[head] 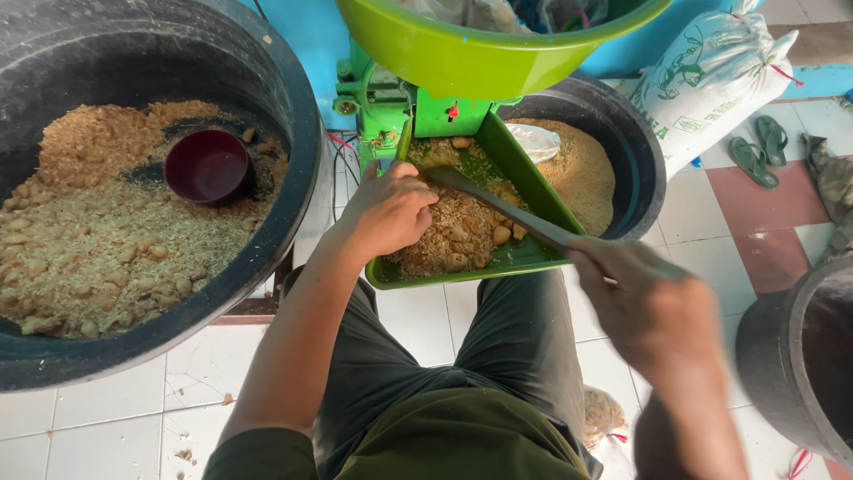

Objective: The person sits at a green grinding machine, scoops chunks of fried food from a large basin with a red bowl, and pours them into the machine's tray. They use a wooden spatula to push the material into the grinder and move the ground output, then scoop the resulting powder from a basin into a plastic bag.

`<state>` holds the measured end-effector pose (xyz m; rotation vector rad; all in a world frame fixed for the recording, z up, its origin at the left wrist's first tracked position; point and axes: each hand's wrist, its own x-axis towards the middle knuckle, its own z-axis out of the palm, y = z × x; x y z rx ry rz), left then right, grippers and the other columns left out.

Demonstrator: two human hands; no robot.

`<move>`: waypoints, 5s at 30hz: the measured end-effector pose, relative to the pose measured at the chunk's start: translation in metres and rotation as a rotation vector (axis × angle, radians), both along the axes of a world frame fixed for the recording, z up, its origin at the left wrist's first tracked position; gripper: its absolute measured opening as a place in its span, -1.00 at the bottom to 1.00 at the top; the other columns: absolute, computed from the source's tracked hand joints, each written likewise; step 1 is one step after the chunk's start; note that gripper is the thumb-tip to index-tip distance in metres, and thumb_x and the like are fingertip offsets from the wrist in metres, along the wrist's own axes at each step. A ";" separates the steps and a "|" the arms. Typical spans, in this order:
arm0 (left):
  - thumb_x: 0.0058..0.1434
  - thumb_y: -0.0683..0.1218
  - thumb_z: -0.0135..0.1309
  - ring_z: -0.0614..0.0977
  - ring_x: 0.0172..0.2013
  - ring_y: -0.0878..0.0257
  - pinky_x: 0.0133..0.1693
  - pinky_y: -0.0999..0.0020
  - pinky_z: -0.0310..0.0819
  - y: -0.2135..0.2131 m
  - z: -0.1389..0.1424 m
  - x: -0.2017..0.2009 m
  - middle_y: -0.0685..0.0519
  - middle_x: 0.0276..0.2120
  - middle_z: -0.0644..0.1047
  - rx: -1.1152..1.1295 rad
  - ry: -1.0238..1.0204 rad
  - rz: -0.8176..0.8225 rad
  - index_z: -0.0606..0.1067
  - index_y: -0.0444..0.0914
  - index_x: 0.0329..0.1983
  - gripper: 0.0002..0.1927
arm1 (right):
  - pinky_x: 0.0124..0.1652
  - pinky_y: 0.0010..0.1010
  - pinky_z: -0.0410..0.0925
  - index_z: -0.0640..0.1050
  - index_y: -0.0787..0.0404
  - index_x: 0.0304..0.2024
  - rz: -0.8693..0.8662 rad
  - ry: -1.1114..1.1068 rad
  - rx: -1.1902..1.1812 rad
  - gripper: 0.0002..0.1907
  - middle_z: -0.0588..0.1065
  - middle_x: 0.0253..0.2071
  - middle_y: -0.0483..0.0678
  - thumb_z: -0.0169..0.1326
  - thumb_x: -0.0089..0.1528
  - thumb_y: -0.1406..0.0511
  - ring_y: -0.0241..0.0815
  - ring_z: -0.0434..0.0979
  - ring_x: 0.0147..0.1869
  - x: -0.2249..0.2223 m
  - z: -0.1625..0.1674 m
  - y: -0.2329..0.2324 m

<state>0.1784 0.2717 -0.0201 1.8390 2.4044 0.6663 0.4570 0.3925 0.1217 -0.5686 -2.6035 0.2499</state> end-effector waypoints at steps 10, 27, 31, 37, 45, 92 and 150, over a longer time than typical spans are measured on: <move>0.17 -0.10 0.08 0.46 0.18 0.09 0.25 -0.33 0.08 0.000 0.000 -0.001 0.12 -0.11 0.67 0.001 -0.030 0.001 0.67 -0.16 -0.11 -0.73 | -0.30 -0.28 0.46 0.64 0.15 -0.02 0.008 0.121 0.066 -0.84 0.60 -0.20 0.02 0.17 0.38 0.28 -0.05 0.64 -0.27 -0.006 -0.027 0.004; 0.18 -0.12 0.03 0.47 0.20 0.09 0.25 -0.35 0.13 0.000 0.007 0.002 0.08 -0.09 0.66 -0.073 0.002 0.004 0.67 -0.18 -0.19 -0.76 | -0.32 -0.10 0.48 0.63 0.08 0.01 -0.044 -0.065 -0.024 -0.77 0.58 -0.29 0.10 0.15 0.32 0.21 0.14 0.63 -0.33 -0.066 -0.096 0.039; 0.17 -0.11 0.05 0.47 0.17 0.09 0.25 -0.35 0.09 0.001 0.006 0.001 0.06 -0.13 0.65 -0.060 0.024 0.002 0.68 -0.17 -0.20 -0.77 | -0.36 -0.15 0.45 0.62 0.12 0.03 0.008 -0.010 -0.007 -0.77 0.58 -0.27 0.11 0.12 0.35 0.24 0.11 0.61 -0.34 -0.042 -0.070 0.032; 0.16 -0.11 0.08 0.46 0.19 0.07 0.26 -0.29 0.10 0.000 0.001 0.000 0.09 -0.15 0.65 -0.014 -0.001 -0.010 0.68 -0.19 -0.20 -0.78 | -0.42 -0.26 0.41 0.62 0.08 0.02 0.096 -0.034 -0.217 -0.77 0.58 -0.31 0.00 0.11 0.33 0.23 -0.09 0.63 -0.41 0.005 -0.018 0.010; 0.21 -0.09 0.05 0.41 0.26 0.06 0.32 -0.32 0.00 0.002 0.001 0.000 0.04 -0.09 0.64 -0.132 0.001 0.012 0.68 -0.17 -0.16 -0.77 | -0.42 -0.18 0.44 0.67 0.07 0.00 -0.045 0.014 0.158 -0.80 0.56 -0.34 0.05 0.19 0.34 0.24 0.07 0.59 -0.40 -0.062 -0.077 0.027; 0.21 -0.10 0.20 0.56 0.09 0.11 0.25 0.02 0.20 -0.004 0.011 0.013 0.00 -0.27 0.62 0.209 0.107 -0.190 0.54 -0.23 -0.26 -0.88 | -0.24 -0.51 0.51 0.46 0.31 -0.09 0.116 0.423 -0.004 -0.80 0.59 -0.07 0.03 0.27 0.40 0.49 -0.26 0.63 -0.24 -0.012 -0.055 0.022; 0.33 -0.01 0.00 0.41 0.27 -0.09 0.28 -0.41 -0.02 0.012 0.000 0.010 -0.01 -0.08 0.64 -0.018 0.042 0.067 0.62 -0.21 -0.06 -0.73 | -0.27 -0.53 0.47 0.47 0.32 -0.11 0.050 0.434 -0.004 -0.81 0.60 -0.12 0.06 0.28 0.40 0.49 -0.29 0.60 -0.25 -0.008 -0.046 0.018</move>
